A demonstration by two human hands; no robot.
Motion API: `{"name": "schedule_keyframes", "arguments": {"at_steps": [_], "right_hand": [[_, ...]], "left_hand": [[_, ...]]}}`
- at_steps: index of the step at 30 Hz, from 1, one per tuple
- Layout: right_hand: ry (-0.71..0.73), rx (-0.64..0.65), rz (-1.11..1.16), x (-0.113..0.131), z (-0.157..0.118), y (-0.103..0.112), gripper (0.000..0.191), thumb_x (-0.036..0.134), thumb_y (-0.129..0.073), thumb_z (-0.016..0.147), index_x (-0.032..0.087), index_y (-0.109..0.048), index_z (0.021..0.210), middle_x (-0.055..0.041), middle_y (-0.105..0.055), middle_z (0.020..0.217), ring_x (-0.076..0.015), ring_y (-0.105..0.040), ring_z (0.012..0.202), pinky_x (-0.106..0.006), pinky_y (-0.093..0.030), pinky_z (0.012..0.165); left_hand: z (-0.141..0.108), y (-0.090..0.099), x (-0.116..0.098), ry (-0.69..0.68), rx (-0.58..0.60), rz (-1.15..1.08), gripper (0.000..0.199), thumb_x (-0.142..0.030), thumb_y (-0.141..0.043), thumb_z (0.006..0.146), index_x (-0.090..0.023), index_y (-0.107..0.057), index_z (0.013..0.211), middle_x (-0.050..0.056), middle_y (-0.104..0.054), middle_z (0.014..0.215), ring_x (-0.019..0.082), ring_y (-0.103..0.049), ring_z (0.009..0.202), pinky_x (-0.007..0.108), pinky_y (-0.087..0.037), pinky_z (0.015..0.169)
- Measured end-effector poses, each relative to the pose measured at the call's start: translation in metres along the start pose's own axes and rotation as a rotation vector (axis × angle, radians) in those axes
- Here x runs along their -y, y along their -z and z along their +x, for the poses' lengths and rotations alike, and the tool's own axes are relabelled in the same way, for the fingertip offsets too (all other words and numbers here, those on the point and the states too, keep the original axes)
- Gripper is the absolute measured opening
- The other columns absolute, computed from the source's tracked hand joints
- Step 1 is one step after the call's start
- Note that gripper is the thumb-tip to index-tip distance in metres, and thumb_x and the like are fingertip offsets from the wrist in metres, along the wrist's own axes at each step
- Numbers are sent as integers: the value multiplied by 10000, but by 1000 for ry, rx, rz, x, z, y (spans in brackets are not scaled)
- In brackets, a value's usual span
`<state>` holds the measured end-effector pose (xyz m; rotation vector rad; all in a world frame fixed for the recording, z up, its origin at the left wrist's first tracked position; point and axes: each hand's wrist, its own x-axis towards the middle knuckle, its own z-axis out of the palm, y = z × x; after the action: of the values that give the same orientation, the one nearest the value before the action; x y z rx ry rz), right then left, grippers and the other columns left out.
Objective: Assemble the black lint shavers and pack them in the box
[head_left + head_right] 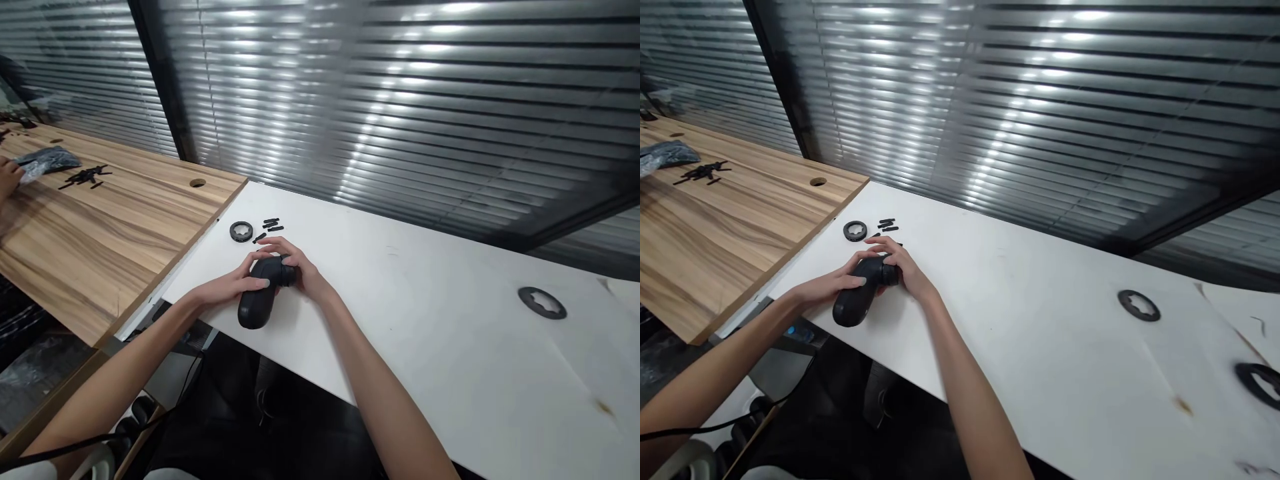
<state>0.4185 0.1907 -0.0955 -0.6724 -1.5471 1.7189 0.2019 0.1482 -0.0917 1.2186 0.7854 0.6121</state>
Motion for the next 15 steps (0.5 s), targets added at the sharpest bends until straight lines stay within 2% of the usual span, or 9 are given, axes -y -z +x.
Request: {"name": "schedule_keyframes", "arguments": {"at_steps": [3, 5, 8, 10, 13, 15], "right_hand": [[-39, -6, 37, 5, -3, 3, 617, 391, -594, 770, 253, -594, 1372, -119, -657, 1316, -306, -702, 996, -349, -620, 568], [-41, -15, 75, 8, -5, 4, 645, 400, -609, 768, 261, -573, 1397, -123, -668, 1345, -315, -714, 982, -347, -610, 532], [-35, -19, 129, 12, -6, 5, 632, 443, -627, 781, 244, -595, 1379, -130, -707, 1326, -350, -725, 1009, -355, -605, 508], [-19, -47, 134, 13, -6, 7, 592, 478, -657, 797, 237, -629, 1337, -124, -732, 1294, -352, -735, 991, -360, -607, 514], [33, -174, 105, 13, -4, 11, 515, 580, -657, 870, 243, -703, 1257, -100, -754, 1244, -320, -743, 961, -344, -605, 547], [30, -297, 107, 13, -3, 14, 567, 703, -574, 922, 235, -759, 1182, -94, -770, 1163, -301, -741, 953, -332, -600, 571]], "left_hand": [[6, 0, -9, 27, 36, -39, 797, -479, -804, 863, -294, -412, 1533, 112, -666, 1316, 318, -662, 1197, 454, -490, 1044], [10, -4, -12, 4, 22, -96, 791, -473, -813, 834, -292, -471, 1524, 111, -687, 1308, 323, -689, 1141, 438, -521, 990], [20, -8, -12, -18, 23, -185, 601, -512, -790, 828, -195, -663, 1323, 126, -756, 1105, 315, -719, 977, 402, -550, 859], [32, -10, -10, -37, 43, -226, 537, -537, -778, 826, -152, -708, 1194, 123, -760, 932, 293, -713, 868, 378, -546, 787], [55, -13, -9, -115, 25, -281, 591, -543, -785, 809, -171, -674, 1255, 85, -744, 854, 253, -694, 768, 343, -532, 713], [68, -16, -9, -154, -12, -300, 576, -515, -797, 803, -190, -664, 1259, 71, -740, 898, 232, -686, 763, 338, -544, 724]]}}
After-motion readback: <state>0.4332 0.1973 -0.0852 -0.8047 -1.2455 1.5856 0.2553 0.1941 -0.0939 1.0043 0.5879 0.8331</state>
